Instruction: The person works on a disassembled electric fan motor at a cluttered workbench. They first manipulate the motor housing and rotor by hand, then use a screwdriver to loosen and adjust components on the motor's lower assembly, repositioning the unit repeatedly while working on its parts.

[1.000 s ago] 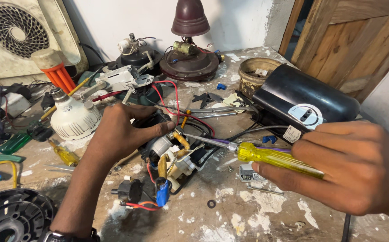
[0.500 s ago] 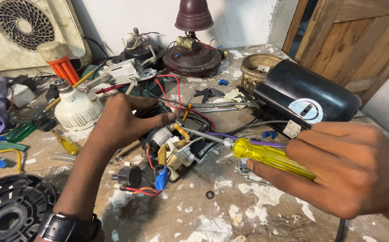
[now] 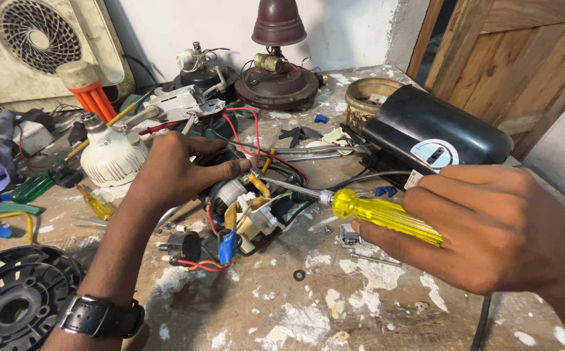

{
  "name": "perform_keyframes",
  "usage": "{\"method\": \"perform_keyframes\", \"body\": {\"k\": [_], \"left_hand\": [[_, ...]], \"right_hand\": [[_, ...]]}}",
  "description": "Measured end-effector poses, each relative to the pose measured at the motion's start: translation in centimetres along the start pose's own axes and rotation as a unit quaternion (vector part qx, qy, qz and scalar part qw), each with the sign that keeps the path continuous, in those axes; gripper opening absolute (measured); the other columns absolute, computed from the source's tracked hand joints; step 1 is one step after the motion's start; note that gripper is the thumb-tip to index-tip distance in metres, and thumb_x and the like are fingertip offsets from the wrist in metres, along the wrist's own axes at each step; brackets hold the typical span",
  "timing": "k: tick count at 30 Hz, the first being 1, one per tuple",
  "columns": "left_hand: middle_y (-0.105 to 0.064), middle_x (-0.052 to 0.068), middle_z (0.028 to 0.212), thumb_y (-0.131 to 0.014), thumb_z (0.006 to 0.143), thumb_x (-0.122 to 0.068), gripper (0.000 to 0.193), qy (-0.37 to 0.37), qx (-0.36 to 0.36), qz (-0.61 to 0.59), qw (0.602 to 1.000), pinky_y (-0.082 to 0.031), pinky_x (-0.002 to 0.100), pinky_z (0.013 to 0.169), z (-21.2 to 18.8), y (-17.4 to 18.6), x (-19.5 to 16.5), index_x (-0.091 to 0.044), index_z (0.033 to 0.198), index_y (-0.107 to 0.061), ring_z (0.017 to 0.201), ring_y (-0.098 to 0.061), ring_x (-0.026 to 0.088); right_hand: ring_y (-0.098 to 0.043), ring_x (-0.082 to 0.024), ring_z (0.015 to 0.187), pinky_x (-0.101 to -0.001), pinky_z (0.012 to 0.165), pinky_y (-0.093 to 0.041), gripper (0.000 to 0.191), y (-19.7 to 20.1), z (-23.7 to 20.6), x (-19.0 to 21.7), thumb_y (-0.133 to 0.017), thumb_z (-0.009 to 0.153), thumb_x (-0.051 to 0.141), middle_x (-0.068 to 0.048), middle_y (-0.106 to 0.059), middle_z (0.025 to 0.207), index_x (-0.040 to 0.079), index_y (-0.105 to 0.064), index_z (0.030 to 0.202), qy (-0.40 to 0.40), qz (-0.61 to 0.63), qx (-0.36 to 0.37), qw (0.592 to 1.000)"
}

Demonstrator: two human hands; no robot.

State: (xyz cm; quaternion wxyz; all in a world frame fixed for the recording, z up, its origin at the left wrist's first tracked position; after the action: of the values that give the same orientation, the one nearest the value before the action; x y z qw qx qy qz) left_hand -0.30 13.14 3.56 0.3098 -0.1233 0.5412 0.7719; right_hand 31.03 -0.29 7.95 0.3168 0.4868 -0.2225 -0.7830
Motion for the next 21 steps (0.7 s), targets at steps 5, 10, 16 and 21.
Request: {"method": "perform_keyframes", "body": {"k": [5,10,16,21], "left_hand": [[-0.079,0.02,0.101,-0.083,0.071,-0.057,0.075,0.001,0.001,0.004,1.0,-0.06,0.035,0.082,0.01,0.09,0.18,0.003,0.116,-0.074,0.088,-0.079,0.023],[-0.08,0.018,0.097,-0.082,0.072,-0.057,0.071,-0.005,0.0,0.02,1.0,-0.06,0.035,0.08,0.04,0.2,0.09,-0.001,0.115,-0.076,0.084,-0.079,0.021],[-0.081,0.016,0.089,-0.081,0.072,-0.058,0.067,-0.007,0.003,0.038,0.999,-0.06,0.037,0.074,0.34,0.38,0.26,-0.005,0.113,-0.078,0.076,-0.078,0.021],[-0.08,0.019,0.091,-0.082,0.073,-0.059,0.069,-0.001,-0.002,0.08,0.997,-0.059,0.038,0.08,0.57,0.43,0.56,-0.004,0.115,-0.077,0.08,-0.078,0.024]], "right_hand": [[-0.067,-0.019,0.067,-0.0332,0.052,-0.051,0.035,-0.19,-0.06,0.24,-0.078,0.082,0.02,-0.005,-0.07,0.079,0.026,-0.081,0.117,-0.006,0.004,-0.017,1.0],[-0.066,-0.017,0.067,-0.032,0.052,-0.05,0.037,-0.18,0.22,0.43,-0.077,0.084,0.019,-0.006,-0.07,0.081,0.022,-0.08,0.12,-0.003,0.004,-0.025,1.0],[-0.065,-0.018,0.068,-0.0328,0.051,-0.049,0.036,-0.22,0.42,0.35,-0.077,0.083,0.017,-0.005,-0.068,0.082,0.022,-0.08,0.119,-0.012,0.004,-0.02,1.0],[-0.065,-0.02,0.075,-0.0335,0.054,-0.05,0.01,-0.73,0.77,0.37,-0.076,0.091,0.022,-0.006,-0.067,0.092,0.017,-0.078,0.099,-0.03,-0.042,0.011,0.999]]}}
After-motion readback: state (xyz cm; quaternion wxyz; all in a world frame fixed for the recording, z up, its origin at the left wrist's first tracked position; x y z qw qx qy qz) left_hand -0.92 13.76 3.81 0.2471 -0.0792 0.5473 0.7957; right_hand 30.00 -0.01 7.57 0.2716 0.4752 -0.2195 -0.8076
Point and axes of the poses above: each hand's wrist, its own z-axis towards the middle knuckle, its own y-axis out of the back of the hand, x = y × z, the point moved 5 cm from there along z, towards the middle knuckle
